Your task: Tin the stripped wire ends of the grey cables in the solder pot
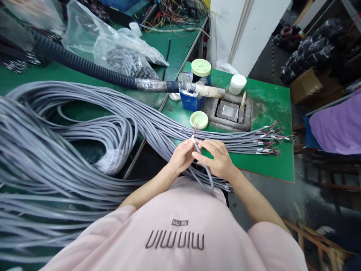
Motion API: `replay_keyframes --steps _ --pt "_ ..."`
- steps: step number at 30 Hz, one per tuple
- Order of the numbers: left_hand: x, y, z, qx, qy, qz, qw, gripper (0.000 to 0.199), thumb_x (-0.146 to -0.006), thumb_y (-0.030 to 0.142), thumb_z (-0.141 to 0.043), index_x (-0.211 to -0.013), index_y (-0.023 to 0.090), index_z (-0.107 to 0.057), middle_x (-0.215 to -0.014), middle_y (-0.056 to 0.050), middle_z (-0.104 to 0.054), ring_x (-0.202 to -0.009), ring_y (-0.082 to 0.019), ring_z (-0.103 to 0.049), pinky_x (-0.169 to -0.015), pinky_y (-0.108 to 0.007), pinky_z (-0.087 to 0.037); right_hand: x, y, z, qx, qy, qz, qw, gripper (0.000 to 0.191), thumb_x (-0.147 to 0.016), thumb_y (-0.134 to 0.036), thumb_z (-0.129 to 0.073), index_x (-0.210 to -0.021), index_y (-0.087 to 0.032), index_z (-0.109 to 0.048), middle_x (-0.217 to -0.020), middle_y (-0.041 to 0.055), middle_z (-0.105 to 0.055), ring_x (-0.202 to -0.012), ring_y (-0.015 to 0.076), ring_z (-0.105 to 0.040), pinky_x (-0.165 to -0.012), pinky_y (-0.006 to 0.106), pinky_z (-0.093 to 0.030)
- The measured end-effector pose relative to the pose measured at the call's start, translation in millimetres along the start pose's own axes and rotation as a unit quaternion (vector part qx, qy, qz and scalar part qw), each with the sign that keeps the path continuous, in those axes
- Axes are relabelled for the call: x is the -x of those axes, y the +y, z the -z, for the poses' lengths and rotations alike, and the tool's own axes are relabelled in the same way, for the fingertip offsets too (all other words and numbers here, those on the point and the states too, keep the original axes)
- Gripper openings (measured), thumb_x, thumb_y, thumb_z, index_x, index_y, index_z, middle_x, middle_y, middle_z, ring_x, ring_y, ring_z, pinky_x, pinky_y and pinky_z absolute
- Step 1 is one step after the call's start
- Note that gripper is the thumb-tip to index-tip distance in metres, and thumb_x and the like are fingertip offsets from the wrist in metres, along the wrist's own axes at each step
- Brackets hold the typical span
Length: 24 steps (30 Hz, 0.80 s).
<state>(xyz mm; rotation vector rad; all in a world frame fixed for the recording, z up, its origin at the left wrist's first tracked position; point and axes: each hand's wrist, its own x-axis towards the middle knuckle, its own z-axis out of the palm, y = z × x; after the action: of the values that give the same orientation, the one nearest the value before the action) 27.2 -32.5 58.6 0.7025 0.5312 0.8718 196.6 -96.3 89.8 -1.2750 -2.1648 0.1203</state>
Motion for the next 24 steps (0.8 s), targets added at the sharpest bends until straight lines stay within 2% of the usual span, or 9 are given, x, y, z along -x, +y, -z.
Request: replay_keyframes --steps 2,4,6,8,10,12,16,24 --pt "2 2 2.8 -0.078 0.032 -0.063 0.994 0.031 -0.082 0.046 -0.069 -0.095 0.018 -0.071 -0.081 -0.004 -0.070 -0.073 -0.013 -0.063 -0.073 -0.027 -0.050 -12 5 5 -0.008 0.034 -0.001 0.999 0.045 -0.086 -0.027 -0.064 -0.127 -0.047 -0.061 -0.132 -0.0027 -0.064 -0.124 0.0282 -0.058 -0.106 0.047 -0.047" --pt "5 4 9.6 -0.208 0.071 -0.169 0.961 0.026 -0.085 0.040 -0.068 -0.099 0.019 -0.072 -0.085 -0.005 -0.071 -0.081 -0.016 -0.064 -0.081 -0.031 -0.050 -30 14 13 -0.023 0.102 -0.026 0.994 0.038 -0.090 -0.027 -0.059 -0.127 -0.037 -0.063 -0.125 0.0013 -0.068 -0.119 0.0275 -0.061 -0.104 0.047 -0.049" --pt "7 7 20.6 -0.339 0.104 -0.284 0.891 0.019 -0.087 0.033 -0.066 -0.098 0.019 -0.072 -0.086 -0.005 -0.072 -0.085 -0.017 -0.063 -0.084 -0.034 -0.049 -49 27 20 -0.027 0.160 -0.063 0.985 0.030 -0.093 -0.028 -0.054 -0.120 -0.028 -0.067 -0.115 0.0047 -0.071 -0.111 0.0255 -0.064 -0.099 0.044 -0.052" --pt "8 8 34.1 -0.429 0.126 -0.374 0.813 0.013 -0.088 0.026 -0.064 -0.096 0.020 -0.071 -0.086 -0.003 -0.072 -0.085 -0.017 -0.063 -0.086 -0.035 -0.048 -68 40 22 -0.028 0.190 -0.088 0.977 0.024 -0.095 -0.031 -0.052 -0.109 -0.025 -0.071 -0.106 0.0058 -0.072 -0.104 0.0228 -0.066 -0.094 0.040 -0.053" --pt "5 6 47.4 -0.482 0.143 -0.420 0.755 0.013 -0.087 0.022 -0.063 -0.099 0.021 -0.070 -0.089 -0.003 -0.072 -0.087 -0.017 -0.063 -0.088 -0.036 -0.047 -82 52 19 -0.028 0.189 -0.099 0.977 0.023 -0.096 -0.033 -0.052 -0.102 -0.023 -0.072 -0.100 0.0060 -0.072 -0.098 0.0213 -0.067 -0.090 0.037 -0.053" --pt "2 3 57.4 -0.520 0.153 -0.435 0.719 0.016 -0.087 0.021 -0.063 -0.102 0.021 -0.068 -0.094 -0.004 -0.072 -0.093 -0.018 -0.063 -0.090 -0.038 -0.046 -92 61 12 -0.022 0.179 -0.102 0.978 0.023 -0.096 -0.035 -0.053 -0.097 -0.022 -0.072 -0.095 0.0058 -0.073 -0.094 0.0208 -0.068 -0.087 0.036 -0.053" --pt "-2 -3 63.5 -0.567 0.154 -0.426 0.688 0.022 -0.087 0.023 -0.063 -0.109 0.021 -0.065 -0.103 -0.005 -0.072 -0.103 -0.020 -0.062 -0.095 -0.039 -0.043 -102 73 -2 0.001 0.154 -0.114 0.982 0.026 -0.096 -0.039 -0.053 -0.094 -0.022 -0.073 -0.092 0.0052 -0.074 -0.090 0.0204 -0.067 -0.084 0.036 -0.052" --pt "-2 -3 61.9 -0.571 0.142 -0.436 0.681 0.027 -0.085 0.020 -0.063 -0.112 0.022 -0.063 -0.105 -0.005 -0.071 -0.104 -0.020 -0.062 -0.094 -0.038 -0.043 -108 81 -13 0.022 0.127 -0.126 0.984 0.027 -0.096 -0.040 -0.052 -0.091 -0.023 -0.073 -0.091 0.0038 -0.075 -0.087 0.0209 -0.067 -0.082 0.035 -0.049"
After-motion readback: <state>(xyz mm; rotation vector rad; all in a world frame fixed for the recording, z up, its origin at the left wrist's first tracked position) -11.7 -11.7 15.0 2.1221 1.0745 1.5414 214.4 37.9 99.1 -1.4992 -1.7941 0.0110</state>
